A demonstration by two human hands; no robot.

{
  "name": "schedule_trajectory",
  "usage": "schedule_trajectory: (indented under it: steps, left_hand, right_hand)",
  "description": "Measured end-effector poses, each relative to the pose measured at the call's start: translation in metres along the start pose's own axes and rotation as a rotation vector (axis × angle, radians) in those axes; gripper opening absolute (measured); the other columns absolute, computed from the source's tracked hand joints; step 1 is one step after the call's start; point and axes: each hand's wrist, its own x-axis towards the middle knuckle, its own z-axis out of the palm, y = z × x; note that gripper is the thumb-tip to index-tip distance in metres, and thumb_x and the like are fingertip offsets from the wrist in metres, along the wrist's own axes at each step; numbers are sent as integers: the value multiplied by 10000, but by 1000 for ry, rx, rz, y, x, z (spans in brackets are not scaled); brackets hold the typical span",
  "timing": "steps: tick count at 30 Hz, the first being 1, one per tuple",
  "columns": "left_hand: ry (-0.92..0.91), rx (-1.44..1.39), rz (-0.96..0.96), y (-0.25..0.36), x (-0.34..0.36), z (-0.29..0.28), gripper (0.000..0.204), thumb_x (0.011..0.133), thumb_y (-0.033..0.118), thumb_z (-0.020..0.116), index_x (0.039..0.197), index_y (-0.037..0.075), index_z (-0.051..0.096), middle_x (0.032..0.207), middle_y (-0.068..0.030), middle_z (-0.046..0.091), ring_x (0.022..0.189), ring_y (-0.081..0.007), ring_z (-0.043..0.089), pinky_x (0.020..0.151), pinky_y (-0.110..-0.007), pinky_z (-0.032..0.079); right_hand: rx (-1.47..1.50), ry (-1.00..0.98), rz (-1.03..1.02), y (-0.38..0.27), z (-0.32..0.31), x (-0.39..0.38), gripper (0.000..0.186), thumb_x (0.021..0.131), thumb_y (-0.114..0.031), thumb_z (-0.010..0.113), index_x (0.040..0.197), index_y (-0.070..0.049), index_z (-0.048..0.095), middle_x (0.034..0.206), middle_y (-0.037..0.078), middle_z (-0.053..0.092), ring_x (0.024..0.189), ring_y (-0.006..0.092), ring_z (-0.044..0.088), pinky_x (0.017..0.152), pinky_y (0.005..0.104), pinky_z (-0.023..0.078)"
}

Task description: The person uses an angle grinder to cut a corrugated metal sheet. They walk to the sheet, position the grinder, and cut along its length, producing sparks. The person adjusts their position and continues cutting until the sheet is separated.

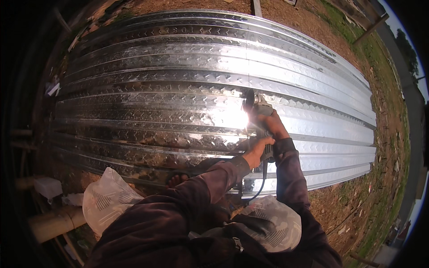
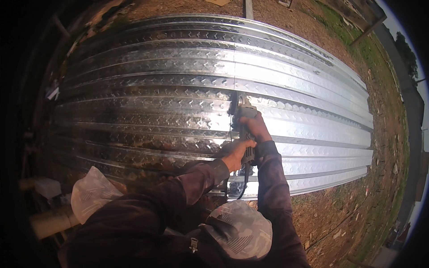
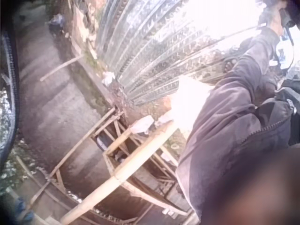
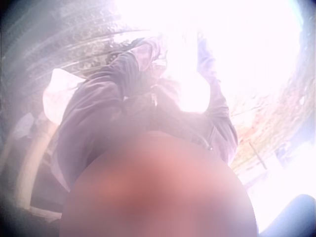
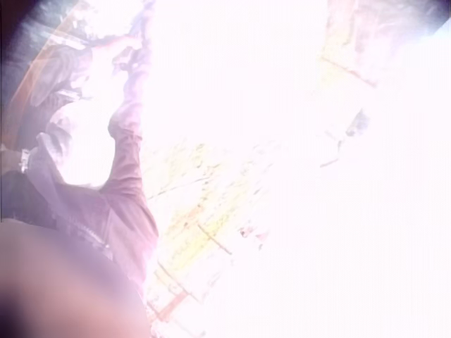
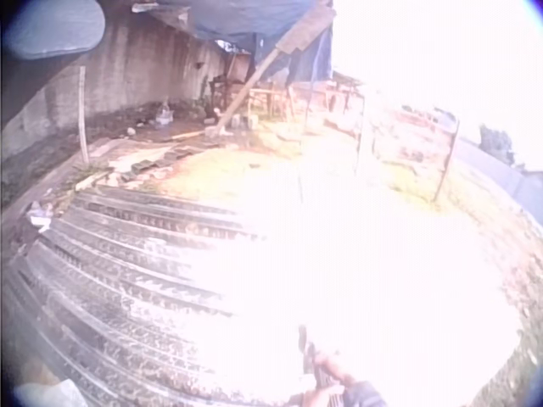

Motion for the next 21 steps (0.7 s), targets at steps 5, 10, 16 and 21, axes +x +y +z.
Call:
schedule_trajectory:
  steps: [5, 10, 16, 21]
  left_hand:
    - [6, 36, -13, 1, 4, 2, 178, 836, 220, 641, 962, 95, 653, 794, -18, 661, 626, -159, 633, 551, -325, 528]
    - [37, 28, -40, 2, 7, 1, 164, 834, 228, 640, 942, 106, 652, 794, -15, 661, 628, -161, 637, 552, -331, 526]
    - [3, -41, -35, 6, -5, 5, 177, 825, 242, 652, 944, 112, 656, 797, -8, 664, 637, -157, 646, 564, -328, 526]
    - [-5, -44, -4, 5, -3, 6, 193, 814, 263, 663, 944, 120, 665, 794, -1, 663, 654, -146, 647, 571, -311, 521]
  right_hand:
    - [-22, -101, 22, 10, -8, 13, 800, 695, -211, 779, 1312, 112, 385, 1144, 214, 617, 985, 278, 650, 825, 353, 541]
    - [-94, -39, 51, 5, -5, 14, 799, 708, -208, 765, 1330, 113, 380, 1169, 218, 611, 990, 278, 648, 828, 355, 537]
    - [-50, -121, 30, 1, -6, 10, 786, 724, -201, 744, 1344, 115, 379, 1184, 213, 610, 1002, 275, 641, 832, 359, 531]
    - [-17, -10, -11, 11, -5, 13, 319, 778, -81, 686, 1086, 4, 664, 954, 42, 688, 790, 139, 633, 685, 298, 517]
